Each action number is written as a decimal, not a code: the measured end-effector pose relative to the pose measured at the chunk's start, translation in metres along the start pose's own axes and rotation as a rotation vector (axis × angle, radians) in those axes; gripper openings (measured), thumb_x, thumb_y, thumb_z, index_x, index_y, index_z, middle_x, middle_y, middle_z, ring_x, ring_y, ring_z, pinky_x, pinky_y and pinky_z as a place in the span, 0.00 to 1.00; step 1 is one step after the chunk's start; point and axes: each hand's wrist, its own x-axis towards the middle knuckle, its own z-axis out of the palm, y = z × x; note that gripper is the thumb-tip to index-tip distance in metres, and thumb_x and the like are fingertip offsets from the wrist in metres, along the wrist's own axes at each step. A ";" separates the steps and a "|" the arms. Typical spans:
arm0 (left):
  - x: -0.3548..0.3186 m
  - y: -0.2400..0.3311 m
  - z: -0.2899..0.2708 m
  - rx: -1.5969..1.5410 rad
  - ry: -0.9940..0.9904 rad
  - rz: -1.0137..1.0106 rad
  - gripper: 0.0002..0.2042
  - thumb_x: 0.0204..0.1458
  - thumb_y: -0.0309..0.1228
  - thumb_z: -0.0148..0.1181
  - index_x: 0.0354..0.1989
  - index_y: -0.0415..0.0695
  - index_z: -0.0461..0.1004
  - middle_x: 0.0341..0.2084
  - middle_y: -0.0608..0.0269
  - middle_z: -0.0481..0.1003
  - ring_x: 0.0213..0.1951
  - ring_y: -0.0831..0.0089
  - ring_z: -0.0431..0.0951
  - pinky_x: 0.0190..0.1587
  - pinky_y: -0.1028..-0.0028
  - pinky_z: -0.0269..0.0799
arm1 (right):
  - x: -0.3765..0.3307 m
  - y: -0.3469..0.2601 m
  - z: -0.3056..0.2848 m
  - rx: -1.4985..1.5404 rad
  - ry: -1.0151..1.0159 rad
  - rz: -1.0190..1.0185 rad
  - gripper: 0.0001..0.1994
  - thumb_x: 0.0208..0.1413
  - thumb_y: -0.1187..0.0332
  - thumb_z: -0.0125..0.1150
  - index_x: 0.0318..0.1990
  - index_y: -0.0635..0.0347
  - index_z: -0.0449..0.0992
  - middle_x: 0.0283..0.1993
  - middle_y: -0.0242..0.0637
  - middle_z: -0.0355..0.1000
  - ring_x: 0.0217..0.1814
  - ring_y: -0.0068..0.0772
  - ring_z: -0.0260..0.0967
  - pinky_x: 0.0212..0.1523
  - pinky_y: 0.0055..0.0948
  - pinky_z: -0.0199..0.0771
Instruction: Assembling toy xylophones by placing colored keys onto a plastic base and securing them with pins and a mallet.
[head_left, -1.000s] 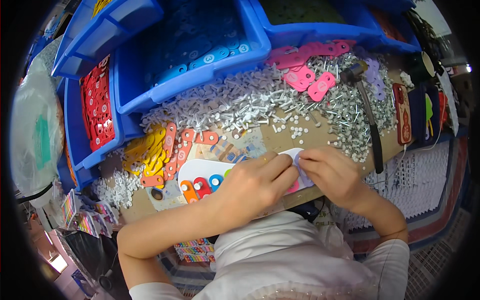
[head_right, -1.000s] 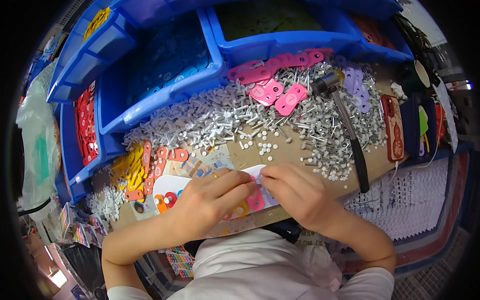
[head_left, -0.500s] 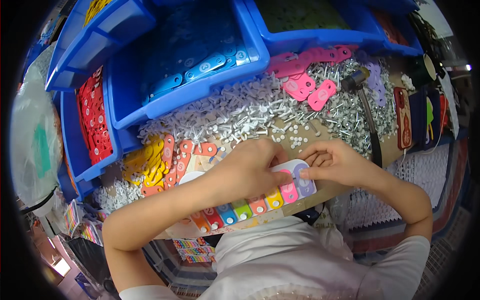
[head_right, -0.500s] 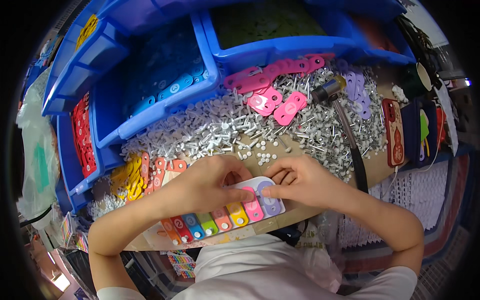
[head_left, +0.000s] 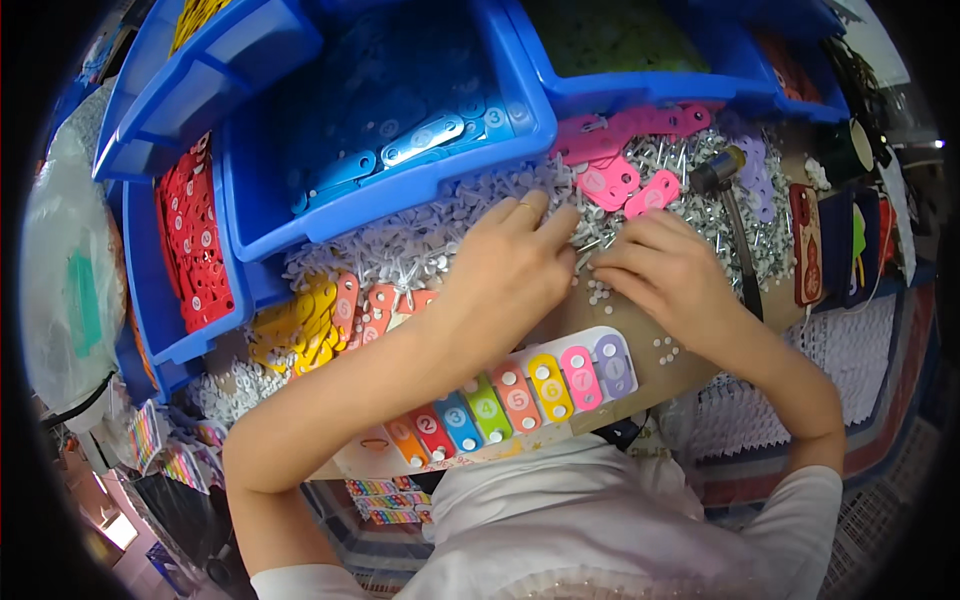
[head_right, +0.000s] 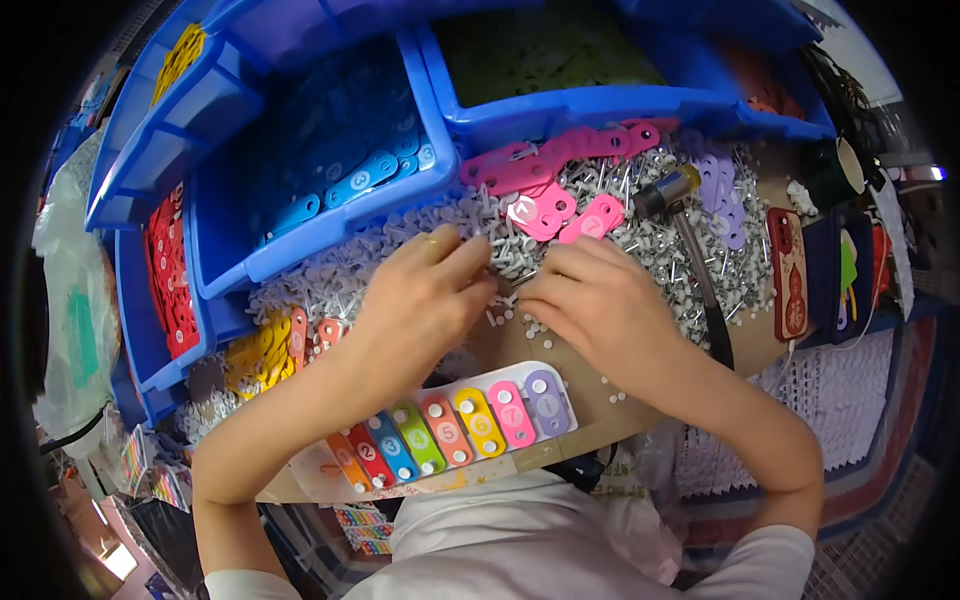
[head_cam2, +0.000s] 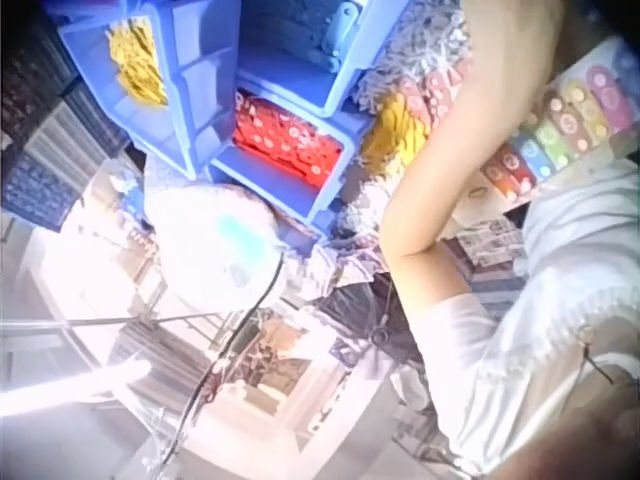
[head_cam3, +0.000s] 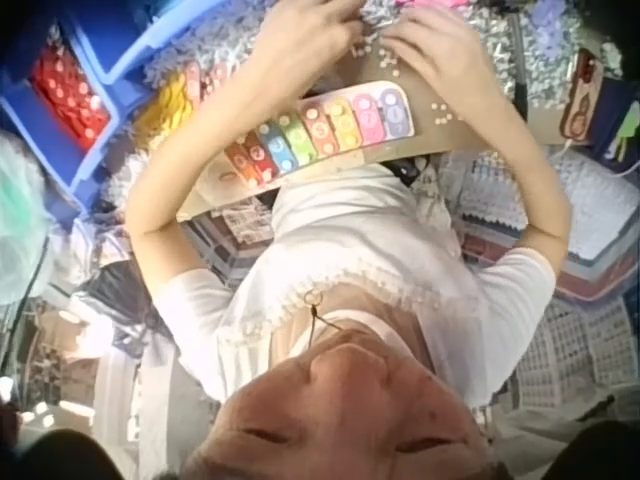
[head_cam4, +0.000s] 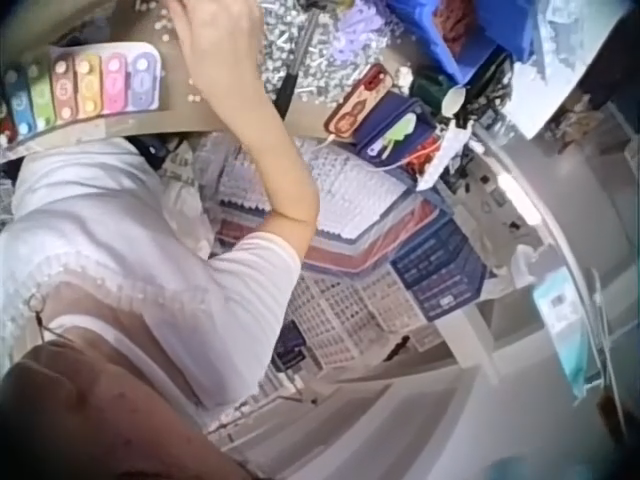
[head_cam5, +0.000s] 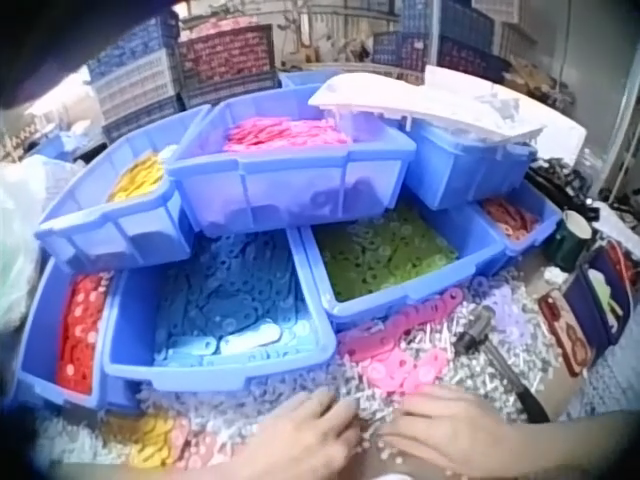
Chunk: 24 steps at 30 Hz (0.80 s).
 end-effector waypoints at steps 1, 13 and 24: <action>0.002 0.002 0.011 0.060 0.011 0.030 0.06 0.38 0.29 0.57 0.23 0.41 0.77 0.34 0.60 0.70 0.43 0.64 0.69 0.42 0.71 0.66 | 0.004 0.006 0.009 -0.153 0.029 -0.115 0.07 0.44 0.73 0.65 0.32 0.63 0.76 0.32 0.37 0.70 0.37 0.39 0.70 0.38 0.35 0.71; -0.004 0.009 0.006 0.105 -0.080 0.010 0.05 0.39 0.27 0.58 0.25 0.42 0.79 0.35 0.61 0.71 0.45 0.64 0.70 0.43 0.71 0.68 | -0.009 0.001 0.023 -0.153 0.424 -0.034 0.09 0.50 0.82 0.58 0.40 0.65 0.74 0.33 0.41 0.70 0.29 0.35 0.70 0.29 0.29 0.71; -0.006 0.029 -0.013 0.248 -0.160 0.000 0.10 0.42 0.22 0.57 0.35 0.40 0.73 0.35 0.58 0.70 0.42 0.63 0.73 0.41 0.70 0.70 | -0.045 -0.016 0.022 0.389 0.461 0.282 0.08 0.51 0.80 0.63 0.41 0.66 0.78 0.39 0.36 0.76 0.39 0.22 0.74 0.39 0.20 0.75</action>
